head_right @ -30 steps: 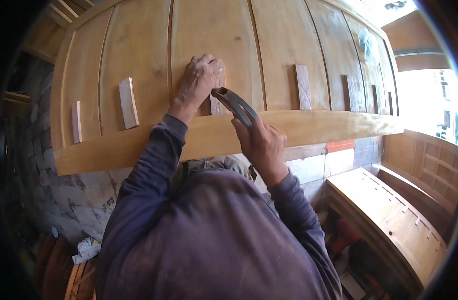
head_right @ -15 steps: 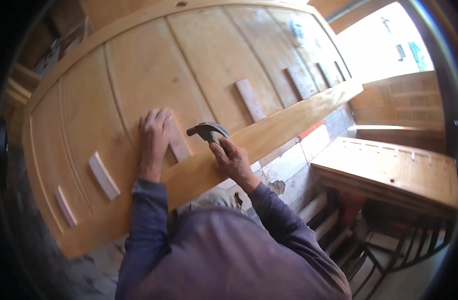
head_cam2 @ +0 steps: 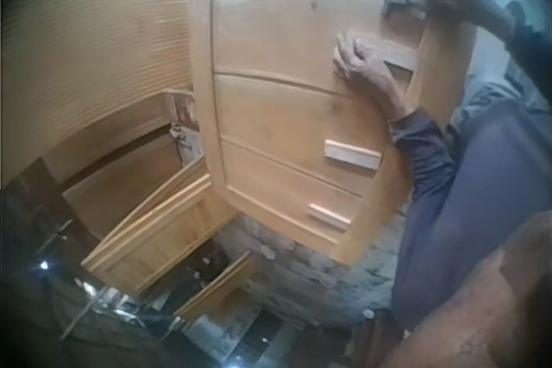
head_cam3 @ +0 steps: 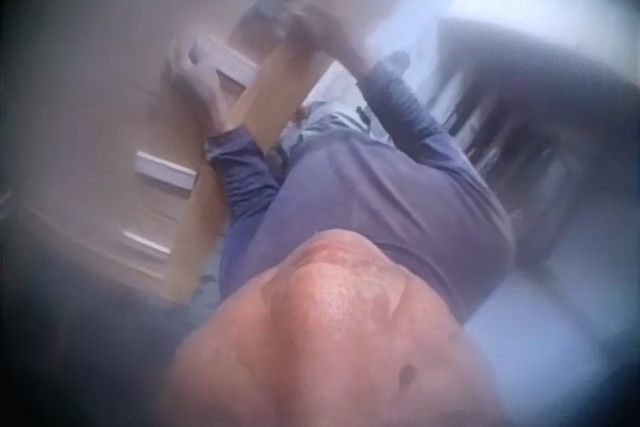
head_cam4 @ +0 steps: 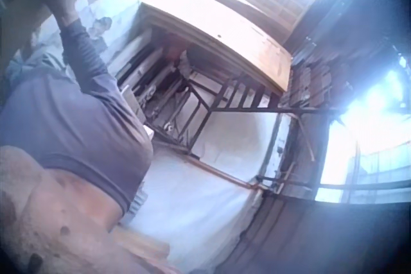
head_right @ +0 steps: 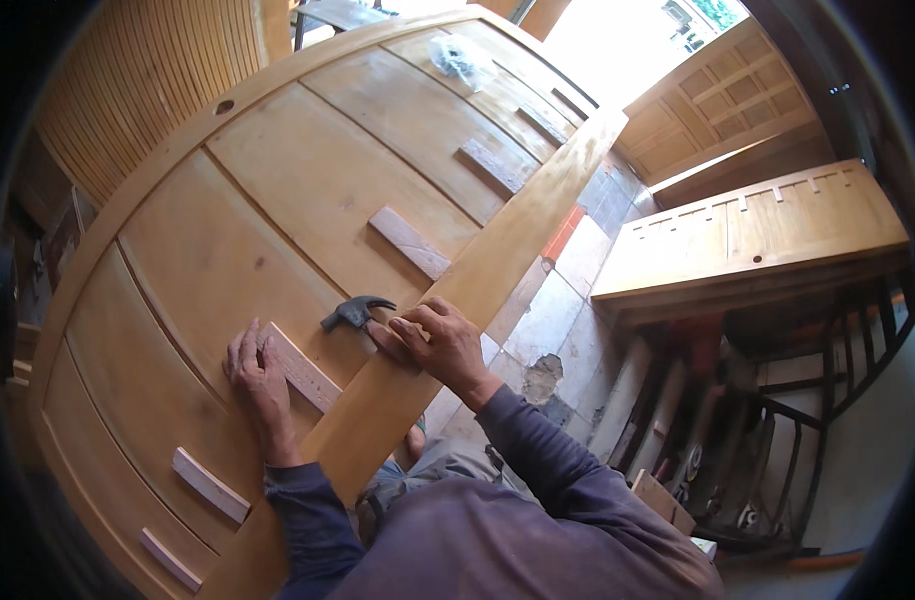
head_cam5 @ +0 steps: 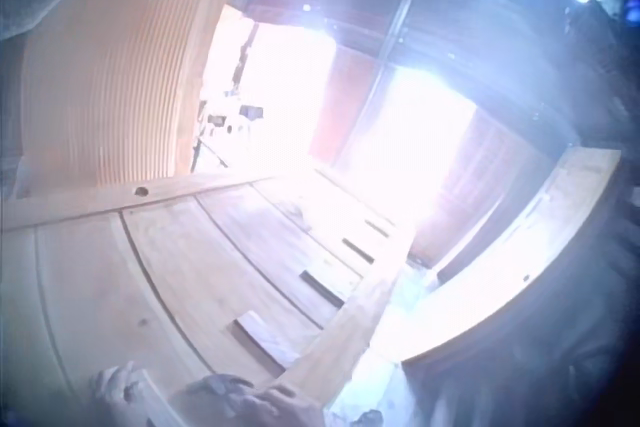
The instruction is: The person places wooden blocks onto a wooden door and hammers nails into each block using a hammer.
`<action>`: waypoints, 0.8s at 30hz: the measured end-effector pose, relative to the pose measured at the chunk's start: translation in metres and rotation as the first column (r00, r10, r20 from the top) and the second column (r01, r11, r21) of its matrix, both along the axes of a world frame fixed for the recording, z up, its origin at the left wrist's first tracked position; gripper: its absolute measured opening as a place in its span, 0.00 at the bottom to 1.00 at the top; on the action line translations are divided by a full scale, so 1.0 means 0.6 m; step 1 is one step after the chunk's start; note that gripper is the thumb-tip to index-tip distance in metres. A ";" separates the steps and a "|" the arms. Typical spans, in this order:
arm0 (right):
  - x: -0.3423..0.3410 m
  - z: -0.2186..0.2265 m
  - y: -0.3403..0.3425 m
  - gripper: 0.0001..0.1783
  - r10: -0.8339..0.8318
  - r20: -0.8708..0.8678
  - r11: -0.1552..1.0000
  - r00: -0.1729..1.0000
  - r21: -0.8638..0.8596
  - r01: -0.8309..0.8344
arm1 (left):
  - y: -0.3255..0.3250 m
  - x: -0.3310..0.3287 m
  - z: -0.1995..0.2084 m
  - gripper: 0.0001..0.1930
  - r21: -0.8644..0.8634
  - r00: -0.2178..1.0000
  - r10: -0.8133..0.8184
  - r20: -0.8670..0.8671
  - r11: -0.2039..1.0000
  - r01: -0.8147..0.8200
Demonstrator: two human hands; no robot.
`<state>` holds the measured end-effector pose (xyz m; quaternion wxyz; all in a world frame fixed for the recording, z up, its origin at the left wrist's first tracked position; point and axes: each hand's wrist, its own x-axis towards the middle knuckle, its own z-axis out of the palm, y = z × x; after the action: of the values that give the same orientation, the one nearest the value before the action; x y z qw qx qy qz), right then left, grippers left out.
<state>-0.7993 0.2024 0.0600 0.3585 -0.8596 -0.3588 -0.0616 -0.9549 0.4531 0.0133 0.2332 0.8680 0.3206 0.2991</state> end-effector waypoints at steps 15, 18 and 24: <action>0.012 -0.066 -0.044 0.10 -0.002 -0.018 0.969 1.000 0.248 0.007 | 0.034 -0.041 -0.052 0.15 -0.170 0.996 0.045 0.076 0.985 -0.032; 0.023 -0.065 -0.057 0.10 -0.023 -0.017 0.957 1.000 0.290 0.027 | -0.015 -0.063 -0.004 0.18 -0.284 0.992 0.053 0.112 0.959 -0.019; 0.028 -0.068 -0.070 0.10 -0.021 -0.060 0.936 0.998 0.349 0.041 | -0.075 -0.267 0.041 0.22 0.345 0.945 0.322 0.058 0.882 -0.321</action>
<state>-0.7826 0.1602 0.0190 0.5144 -0.7891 -0.3184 -0.1065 -1.1152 0.4080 0.0379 0.0222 0.8304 0.4016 0.3854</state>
